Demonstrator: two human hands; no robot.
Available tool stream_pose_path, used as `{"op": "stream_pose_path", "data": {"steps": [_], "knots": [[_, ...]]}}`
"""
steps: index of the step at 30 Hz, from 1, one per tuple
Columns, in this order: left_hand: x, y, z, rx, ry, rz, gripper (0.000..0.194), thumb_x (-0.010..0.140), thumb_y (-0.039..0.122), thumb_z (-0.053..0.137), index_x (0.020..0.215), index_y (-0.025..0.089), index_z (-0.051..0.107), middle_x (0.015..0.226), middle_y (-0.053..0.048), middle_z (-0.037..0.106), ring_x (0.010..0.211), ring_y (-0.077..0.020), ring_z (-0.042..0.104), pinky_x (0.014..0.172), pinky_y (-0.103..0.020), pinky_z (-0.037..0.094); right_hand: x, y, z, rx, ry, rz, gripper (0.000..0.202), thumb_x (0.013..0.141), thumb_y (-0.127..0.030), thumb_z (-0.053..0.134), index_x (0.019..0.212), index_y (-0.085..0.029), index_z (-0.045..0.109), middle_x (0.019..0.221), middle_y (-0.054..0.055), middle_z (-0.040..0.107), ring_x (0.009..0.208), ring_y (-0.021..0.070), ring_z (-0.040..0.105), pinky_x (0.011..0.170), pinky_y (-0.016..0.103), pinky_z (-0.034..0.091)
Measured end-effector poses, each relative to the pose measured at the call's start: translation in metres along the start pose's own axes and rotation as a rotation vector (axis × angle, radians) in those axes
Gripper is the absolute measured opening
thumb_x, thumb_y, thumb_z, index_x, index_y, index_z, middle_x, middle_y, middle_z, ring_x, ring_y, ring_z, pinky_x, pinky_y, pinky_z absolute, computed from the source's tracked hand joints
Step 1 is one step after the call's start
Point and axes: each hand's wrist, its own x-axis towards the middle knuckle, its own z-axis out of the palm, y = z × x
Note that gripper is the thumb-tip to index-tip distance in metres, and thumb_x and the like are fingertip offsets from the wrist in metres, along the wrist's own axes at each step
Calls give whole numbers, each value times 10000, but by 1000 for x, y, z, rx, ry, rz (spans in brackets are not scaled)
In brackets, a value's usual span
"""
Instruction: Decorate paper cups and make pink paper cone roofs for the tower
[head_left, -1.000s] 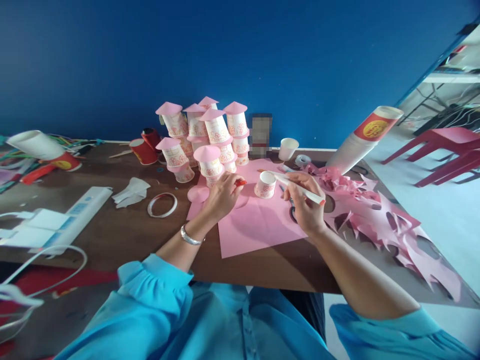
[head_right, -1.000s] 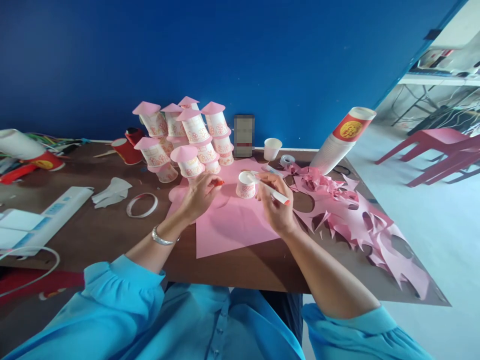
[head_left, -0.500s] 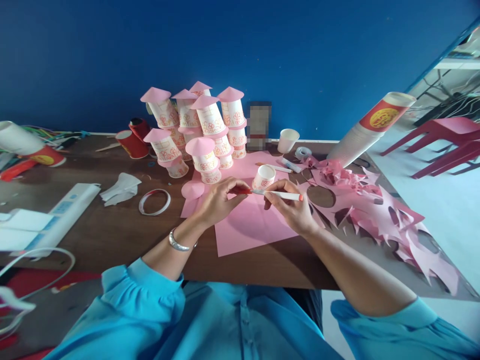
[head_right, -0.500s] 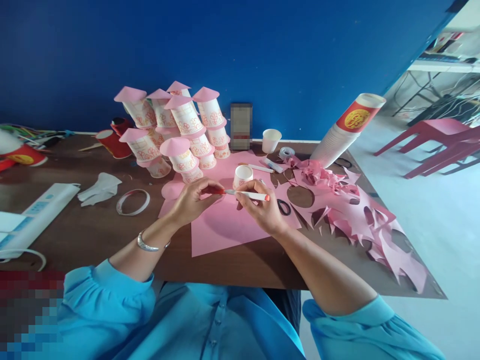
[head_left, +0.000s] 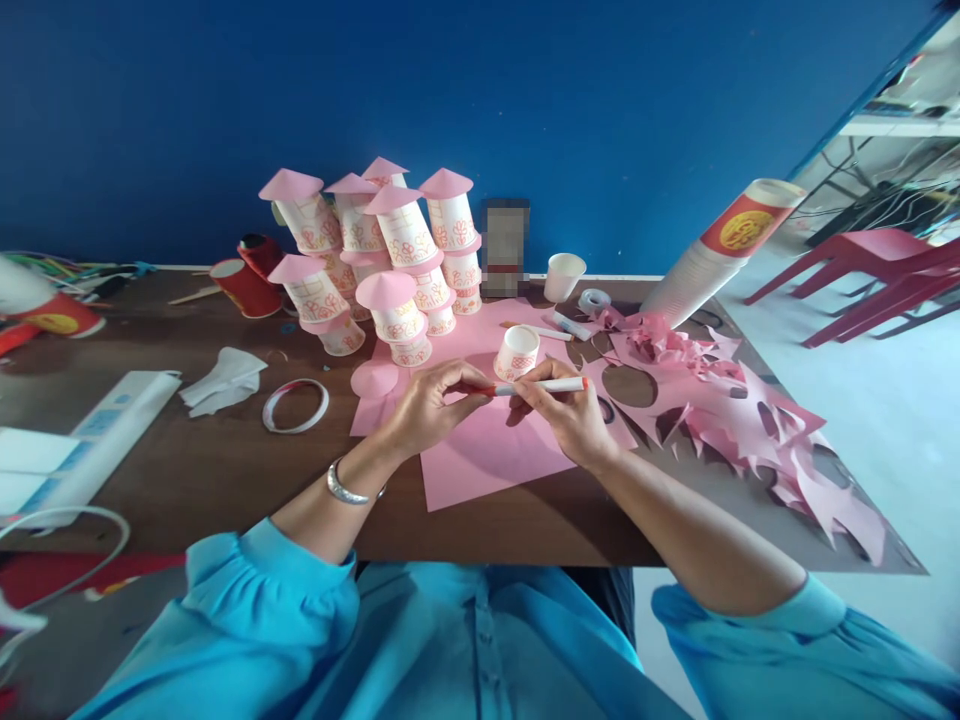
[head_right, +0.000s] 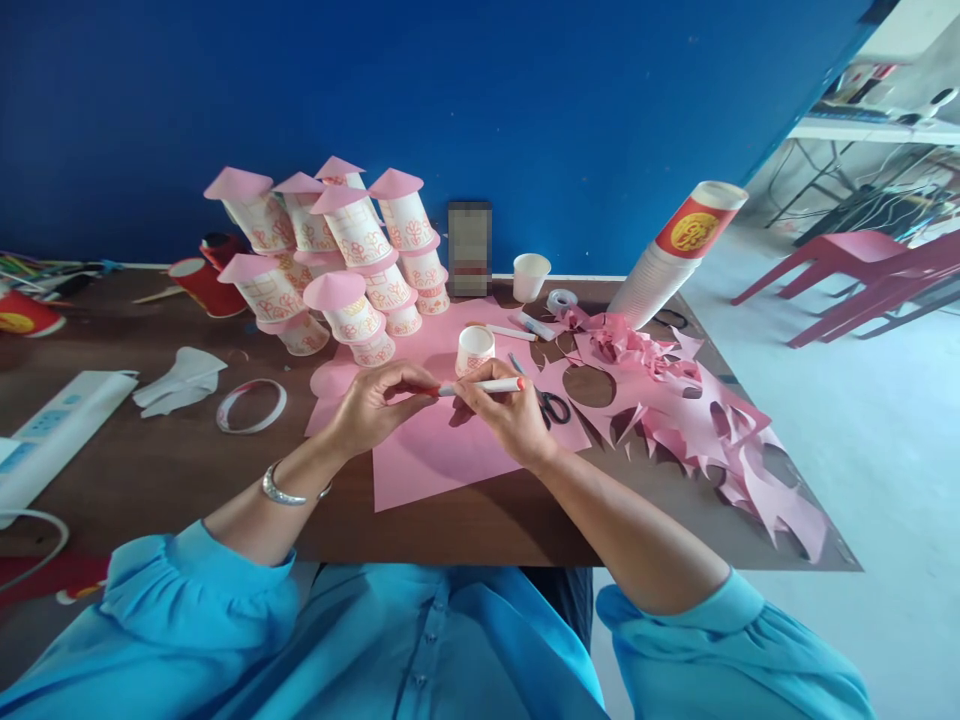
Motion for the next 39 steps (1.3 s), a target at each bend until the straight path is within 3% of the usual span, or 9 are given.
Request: {"op": "stream_pose_path", "data": {"steps": [5,8,12,19,22,25,28,31,39], "knots": [[5,-3,-1,-15,67,-22,200,923,404,778,929,204,770,886,-53,791,815,-173,754,756,-306,648,8,1,-5,38,-30,10,476,777,-606,887,933,-208,679,712,-10,735,552,152,700,547,312,621],[9,-7,-4,-55,144,-36,169,883,364,813,924,205,772,906,-45,797,817,-162,749,779,-301,647,16,-2,-18,46,38,-105,503,788,-595,886,1074,-231,689,635,-62,683,472,114,608,484,268,524],[10,-9,-8,-111,164,-62,176,858,354,840,912,198,779,924,-54,809,822,-163,751,787,-309,645,24,-11,-37,-164,88,-187,386,836,-585,846,901,-218,746,639,-35,677,513,119,622,517,286,520],[9,-12,-4,-196,211,-67,240,853,406,858,915,188,781,818,-42,794,754,-165,752,696,-294,630,26,-25,-41,-353,-64,-88,428,827,-612,837,826,-191,761,677,2,714,538,130,668,523,286,559],[11,-23,-2,-279,253,-36,386,867,471,842,1142,217,748,1039,-72,815,888,-178,779,834,-334,651,29,-37,-47,-422,-165,-50,434,823,-616,841,907,-193,789,715,6,729,587,136,704,565,283,603],[12,-36,-3,-286,318,-32,513,894,479,814,1332,265,653,1301,-110,755,1059,-198,769,957,-381,632,38,-46,-74,-461,15,-163,399,879,-586,801,1007,-208,793,770,12,742,626,126,703,619,279,620],[11,-46,-4,-165,335,-65,473,906,435,801,1310,250,639,1312,-119,742,1077,-211,756,952,-400,632,51,-38,-111,-538,192,-177,404,874,-571,800,1030,-199,787,767,15,742,610,134,690,620,295,604],[8,-49,1,-69,279,-53,424,923,403,769,1288,229,642,1297,-124,743,1095,-217,747,963,-410,632,60,-14,-137,-722,237,-55,346,874,-524,785,973,-192,798,750,30,761,634,178,698,629,329,579],[2,-46,10,54,199,-31,412,915,325,735,1300,208,644,1289,-126,746,1136,-230,735,1013,-437,612,58,17,-137,-1228,173,-103,182,921,-241,672,1012,-226,829,1095,86,817,1062,289,745,960,431,574]]}}
